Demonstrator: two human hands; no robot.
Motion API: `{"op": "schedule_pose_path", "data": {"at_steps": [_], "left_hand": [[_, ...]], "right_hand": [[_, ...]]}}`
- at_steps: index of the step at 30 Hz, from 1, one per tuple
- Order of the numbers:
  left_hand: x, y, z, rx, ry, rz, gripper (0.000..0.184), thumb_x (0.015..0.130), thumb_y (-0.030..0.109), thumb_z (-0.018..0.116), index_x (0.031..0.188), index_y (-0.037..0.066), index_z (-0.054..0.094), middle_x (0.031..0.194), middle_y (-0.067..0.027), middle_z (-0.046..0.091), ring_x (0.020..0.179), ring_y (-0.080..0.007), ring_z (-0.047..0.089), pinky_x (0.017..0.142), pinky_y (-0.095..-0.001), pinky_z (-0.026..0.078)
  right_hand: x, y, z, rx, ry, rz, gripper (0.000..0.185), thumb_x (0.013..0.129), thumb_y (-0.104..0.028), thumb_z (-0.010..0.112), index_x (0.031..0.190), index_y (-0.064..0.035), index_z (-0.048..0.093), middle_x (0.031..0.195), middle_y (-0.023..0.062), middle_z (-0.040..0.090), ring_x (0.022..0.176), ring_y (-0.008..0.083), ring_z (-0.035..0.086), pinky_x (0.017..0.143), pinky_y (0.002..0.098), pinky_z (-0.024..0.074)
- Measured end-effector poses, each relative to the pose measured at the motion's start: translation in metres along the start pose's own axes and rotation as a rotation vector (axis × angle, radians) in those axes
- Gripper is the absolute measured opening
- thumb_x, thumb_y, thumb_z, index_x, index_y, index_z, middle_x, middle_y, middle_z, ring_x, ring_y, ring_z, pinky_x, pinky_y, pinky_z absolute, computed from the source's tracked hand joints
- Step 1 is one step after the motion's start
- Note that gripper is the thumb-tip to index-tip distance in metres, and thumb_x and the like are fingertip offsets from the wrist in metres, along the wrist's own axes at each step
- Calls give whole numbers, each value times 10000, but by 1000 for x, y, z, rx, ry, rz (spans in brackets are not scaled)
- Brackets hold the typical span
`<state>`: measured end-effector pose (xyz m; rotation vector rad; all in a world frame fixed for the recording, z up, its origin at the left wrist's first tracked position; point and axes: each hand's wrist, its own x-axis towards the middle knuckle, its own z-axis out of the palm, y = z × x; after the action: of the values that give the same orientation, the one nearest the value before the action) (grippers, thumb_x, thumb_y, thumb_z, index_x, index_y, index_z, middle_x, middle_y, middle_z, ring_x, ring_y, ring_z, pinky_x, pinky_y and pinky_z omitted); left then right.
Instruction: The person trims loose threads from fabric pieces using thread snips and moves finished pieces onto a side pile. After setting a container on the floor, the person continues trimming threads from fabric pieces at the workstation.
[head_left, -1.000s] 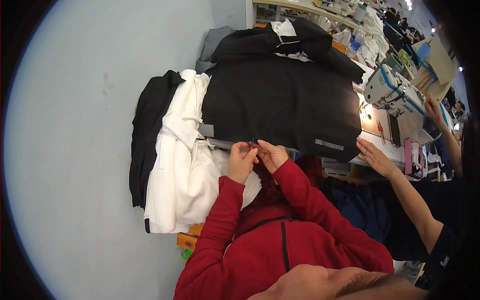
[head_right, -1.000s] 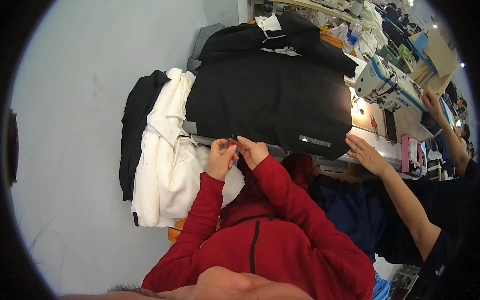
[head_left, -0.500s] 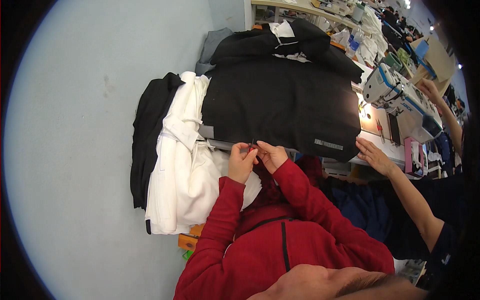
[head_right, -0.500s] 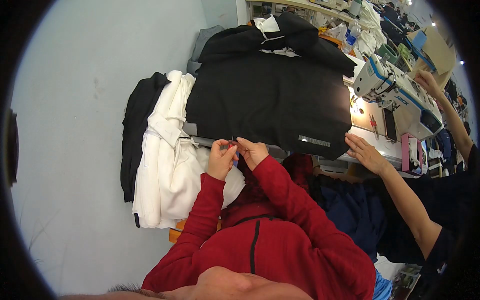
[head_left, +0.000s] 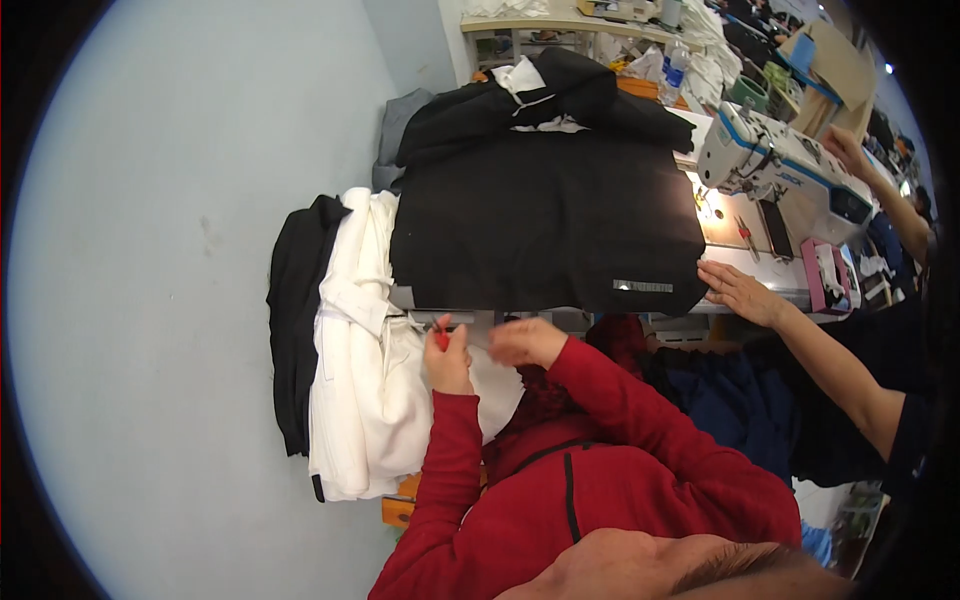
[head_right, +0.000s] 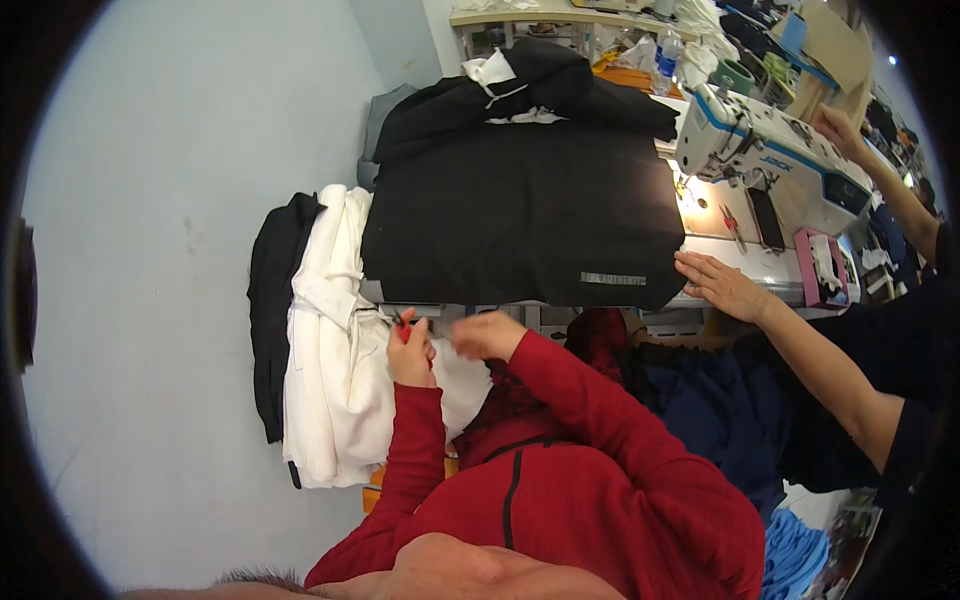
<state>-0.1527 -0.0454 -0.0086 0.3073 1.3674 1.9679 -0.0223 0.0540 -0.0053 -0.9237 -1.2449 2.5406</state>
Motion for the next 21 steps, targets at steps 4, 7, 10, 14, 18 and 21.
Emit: {"op": "schedule_pose_path", "data": {"at_steps": [4, 7, 10, 14, 18, 21], "left_hand": [[2, 0, 2, 3, 58, 19, 262, 831, 55, 569, 1079, 38, 485, 645, 29, 422, 461, -29, 332, 395, -184, 264], [4, -12, 2, 22, 48, 10, 245, 832, 60, 562, 1064, 41, 488, 643, 22, 424, 458, -35, 333, 393, -188, 267], [1, -16, 6, 48, 42, 13, 231, 827, 61, 559, 1047, 48, 491, 633, 17, 422, 455, -37, 331, 389, -190, 264], [4, -19, 1, 68, 63, 16, 232, 821, 50, 560, 1043, 57, 491, 622, 13, 419, 441, -41, 326, 383, -196, 255], [2, -20, 0, 67, 77, 17, 232, 820, 46, 559, 1041, 61, 490, 618, 15, 420, 436, -41, 327, 378, -195, 255], [3, -20, 1, 64, 77, 37, 226, 820, 46, 559, 1036, 63, 492, 615, 16, 418, 436, -44, 330, 379, -193, 267]], "right_hand": [[-88, -52, 55, -488, -332, -487, 246, 872, -163, 564, 1022, 22, 625, 920, 81, 652, 826, 152, 600, 752, 252, 461], [-148, -94, 84, -86, -914, -801, 242, 873, -194, 563, 978, 9, 640, 963, 160, 615, 933, 293, 549, 833, 426, 435], [-178, -100, 104, 240, -1175, -709, 253, 848, -231, 602, 950, -5, 650, 927, 150, 571, 912, 295, 494, 832, 446, 414], [-180, -85, 115, 439, -1320, -555, 239, 826, -254, 632, 941, -47, 666, 887, 111, 519, 901, 261, 440, 845, 424, 386], [-190, -71, 134, 844, -1492, -411, 198, 767, -183, 683, 840, 1, 688, 903, 93, 485, 897, 219, 429, 839, 339, 337], [-193, -68, 137, 865, -1547, -379, 203, 734, -212, 714, 780, -17, 688, 873, 76, 474, 895, 218, 417, 836, 347, 324]]}}
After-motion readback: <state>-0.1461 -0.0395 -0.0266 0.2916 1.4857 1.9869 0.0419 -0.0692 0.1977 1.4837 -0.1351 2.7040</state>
